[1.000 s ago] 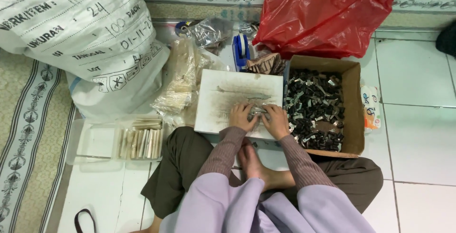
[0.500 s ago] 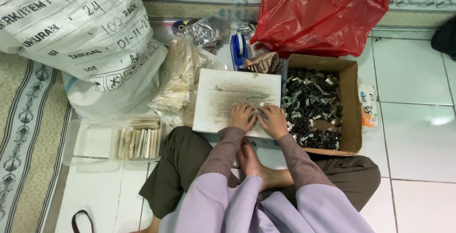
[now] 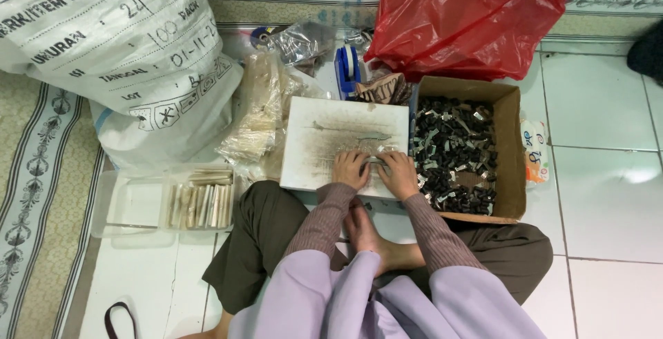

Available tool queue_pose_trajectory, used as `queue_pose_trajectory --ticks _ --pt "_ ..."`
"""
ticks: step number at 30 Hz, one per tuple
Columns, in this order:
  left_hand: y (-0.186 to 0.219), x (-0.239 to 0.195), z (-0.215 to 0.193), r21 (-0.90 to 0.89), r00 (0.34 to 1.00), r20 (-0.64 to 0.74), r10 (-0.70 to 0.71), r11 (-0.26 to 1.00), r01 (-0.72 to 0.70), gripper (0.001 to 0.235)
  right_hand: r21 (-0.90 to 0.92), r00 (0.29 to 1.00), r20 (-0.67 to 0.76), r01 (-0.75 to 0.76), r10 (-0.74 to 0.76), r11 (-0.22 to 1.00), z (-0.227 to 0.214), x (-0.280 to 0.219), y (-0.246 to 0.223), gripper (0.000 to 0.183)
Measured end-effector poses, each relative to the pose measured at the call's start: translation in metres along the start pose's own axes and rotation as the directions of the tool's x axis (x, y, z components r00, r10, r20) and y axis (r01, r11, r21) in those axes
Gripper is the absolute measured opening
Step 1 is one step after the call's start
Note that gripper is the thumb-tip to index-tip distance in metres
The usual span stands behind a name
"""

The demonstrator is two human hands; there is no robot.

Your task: The person is sorting small metal components from a cardboard box and placing them into individual small plastic bags while sitting on the floor.

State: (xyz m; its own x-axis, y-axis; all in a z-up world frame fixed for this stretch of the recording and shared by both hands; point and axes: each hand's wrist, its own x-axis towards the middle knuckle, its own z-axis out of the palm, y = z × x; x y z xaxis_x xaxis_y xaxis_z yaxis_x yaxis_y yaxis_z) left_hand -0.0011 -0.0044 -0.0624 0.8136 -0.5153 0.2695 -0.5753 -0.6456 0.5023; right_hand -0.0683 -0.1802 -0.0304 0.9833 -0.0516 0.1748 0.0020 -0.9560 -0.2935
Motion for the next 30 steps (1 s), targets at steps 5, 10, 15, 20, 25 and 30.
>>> queue_pose_trajectory --ticks 5,10,15,20,25,30 --pt "0.018 0.001 -0.035 -0.056 0.999 0.044 -0.018 0.998 0.021 0.048 0.044 1.0 0.016 -0.002 0.002 0.999 -0.007 0.001 -0.001 0.041" --pt "0.013 0.001 -0.034 -0.039 0.996 0.088 0.019 0.999 -0.015 0.056 0.025 0.998 0.062 0.002 -0.004 1.0 -0.013 0.001 -0.004 0.048" --pt "0.01 0.0 -0.029 -0.046 0.997 0.07 0.024 0.999 -0.021 0.048 0.033 0.999 -0.049 0.005 -0.004 0.999 0.016 0.0 0.012 0.029" --pt "0.008 0.0 -0.026 -0.073 0.997 0.082 0.007 0.997 -0.001 0.045 0.037 0.997 -0.076 0.014 -0.011 0.999 0.014 0.0 0.011 0.027" --pt "0.011 -0.001 -0.032 -0.109 0.995 0.094 -0.016 0.994 0.026 0.043 0.042 0.998 -0.068 0.002 0.001 0.999 0.009 0.0 0.007 0.025" --pt "0.01 0.001 -0.033 -0.113 0.992 0.122 -0.034 0.992 0.048 0.039 0.035 0.999 -0.046 -0.008 0.01 0.999 -0.008 0.0 -0.003 0.026"
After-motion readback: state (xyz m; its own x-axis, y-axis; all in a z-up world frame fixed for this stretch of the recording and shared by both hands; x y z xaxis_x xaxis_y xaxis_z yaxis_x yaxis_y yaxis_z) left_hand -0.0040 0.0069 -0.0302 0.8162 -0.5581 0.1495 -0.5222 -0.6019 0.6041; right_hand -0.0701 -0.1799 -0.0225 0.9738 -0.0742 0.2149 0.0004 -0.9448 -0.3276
